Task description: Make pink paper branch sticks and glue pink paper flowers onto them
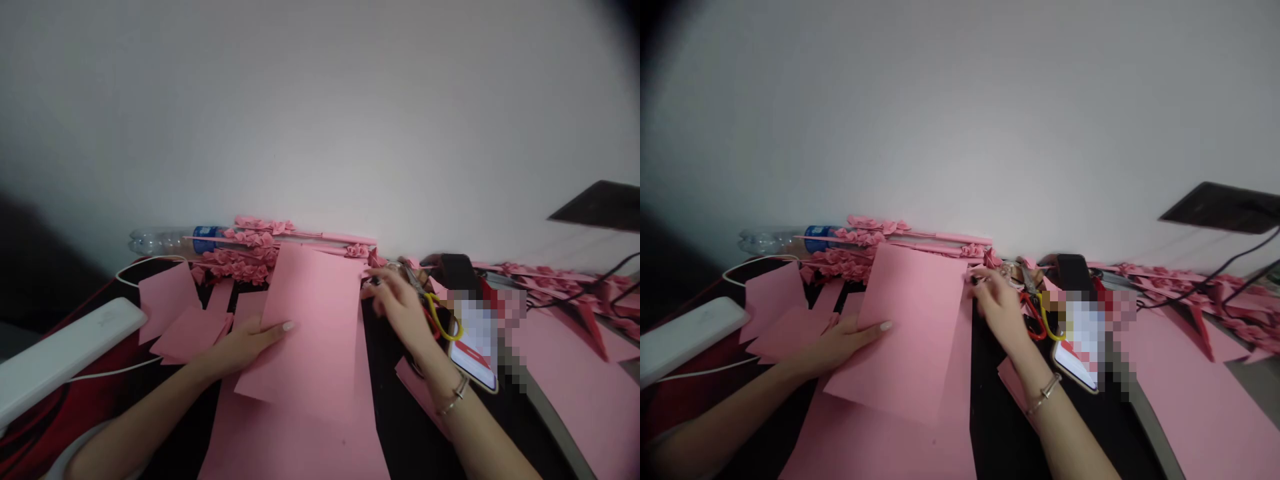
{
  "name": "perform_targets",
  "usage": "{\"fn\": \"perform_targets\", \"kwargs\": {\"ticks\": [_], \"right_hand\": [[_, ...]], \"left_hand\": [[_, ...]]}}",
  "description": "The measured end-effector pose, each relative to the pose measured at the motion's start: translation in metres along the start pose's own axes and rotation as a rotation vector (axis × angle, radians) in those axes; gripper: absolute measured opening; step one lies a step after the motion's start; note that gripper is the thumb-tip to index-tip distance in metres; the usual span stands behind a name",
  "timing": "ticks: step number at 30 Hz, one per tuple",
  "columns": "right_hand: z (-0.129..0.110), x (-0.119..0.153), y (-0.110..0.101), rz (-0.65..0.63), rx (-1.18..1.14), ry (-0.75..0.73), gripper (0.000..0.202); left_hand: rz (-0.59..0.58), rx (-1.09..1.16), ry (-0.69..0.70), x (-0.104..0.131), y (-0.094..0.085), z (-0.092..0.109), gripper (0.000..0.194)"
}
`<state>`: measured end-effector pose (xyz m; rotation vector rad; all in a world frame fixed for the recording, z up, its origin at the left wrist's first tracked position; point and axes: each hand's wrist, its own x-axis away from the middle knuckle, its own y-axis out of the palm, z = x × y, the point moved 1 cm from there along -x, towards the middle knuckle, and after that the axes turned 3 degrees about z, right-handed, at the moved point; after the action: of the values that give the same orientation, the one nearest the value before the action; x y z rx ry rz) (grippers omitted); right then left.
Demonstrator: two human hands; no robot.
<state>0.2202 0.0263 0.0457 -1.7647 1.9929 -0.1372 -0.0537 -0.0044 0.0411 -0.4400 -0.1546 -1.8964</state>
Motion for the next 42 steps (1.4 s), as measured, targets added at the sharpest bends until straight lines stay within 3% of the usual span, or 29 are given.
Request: {"fn": "perform_targets", "kwargs": {"ticks": [2, 4, 9, 13, 16, 19, 21, 25, 34, 38, 42], "right_hand": [[-0.005, 0.008, 0.019, -0.175, -0.119, 0.109, 0.019], [-0.006, 0.012, 0.028, -0.229, -0.191, 0.199, 0.023], [-0.002, 0.016, 0.025, -0.396, -0.248, 0.308, 0.028], [0.004, 0.021, 0.023, -0.558, -0.165, 0.314, 0.023], [0.008, 0.026, 0.025, -0.473, -0.041, 0.195, 0.027], [0.010, 0.031, 0.027, -0.292, 0.192, 0.030, 0.055], [0.009, 0.036, 0.029, -0.266, 0.334, -0.092, 0.063], [0.006, 0.044, 0.035, -0.257, 0.517, -0.292, 0.053], [-0.001, 0.049, 0.045, -0.173, 0.816, -0.486, 0.050], [0.002, 0.050, 0.046, -0.125, 0.846, -0.551, 0.044], [0.005, 0.050, 0.043, -0.048, 0.726, -0.656, 0.028]], "left_hand": [[-0.033, -0.022, 0.001, 0.000, -0.001, -0.001, 0.033], [-0.056, 0.000, 0.035, -0.001, -0.001, -0.002, 0.032], [0.008, 0.087, 0.223, -0.009, -0.002, -0.002, 0.042], [0.112, -0.072, 0.247, -0.016, -0.005, -0.010, 0.052], [0.199, -0.262, 0.343, -0.023, -0.011, -0.021, 0.054], [0.220, -0.360, 0.386, -0.030, -0.015, -0.030, 0.047], [0.208, -0.407, 0.411, -0.032, -0.017, -0.031, 0.040], [0.197, -0.447, 0.453, -0.031, -0.016, -0.030, 0.036], [0.188, -0.502, 0.496, -0.028, -0.015, -0.026, 0.036], [0.187, -0.506, 0.514, -0.029, -0.015, -0.026, 0.037], [0.211, -0.504, 0.481, -0.031, -0.016, -0.030, 0.038]]}}
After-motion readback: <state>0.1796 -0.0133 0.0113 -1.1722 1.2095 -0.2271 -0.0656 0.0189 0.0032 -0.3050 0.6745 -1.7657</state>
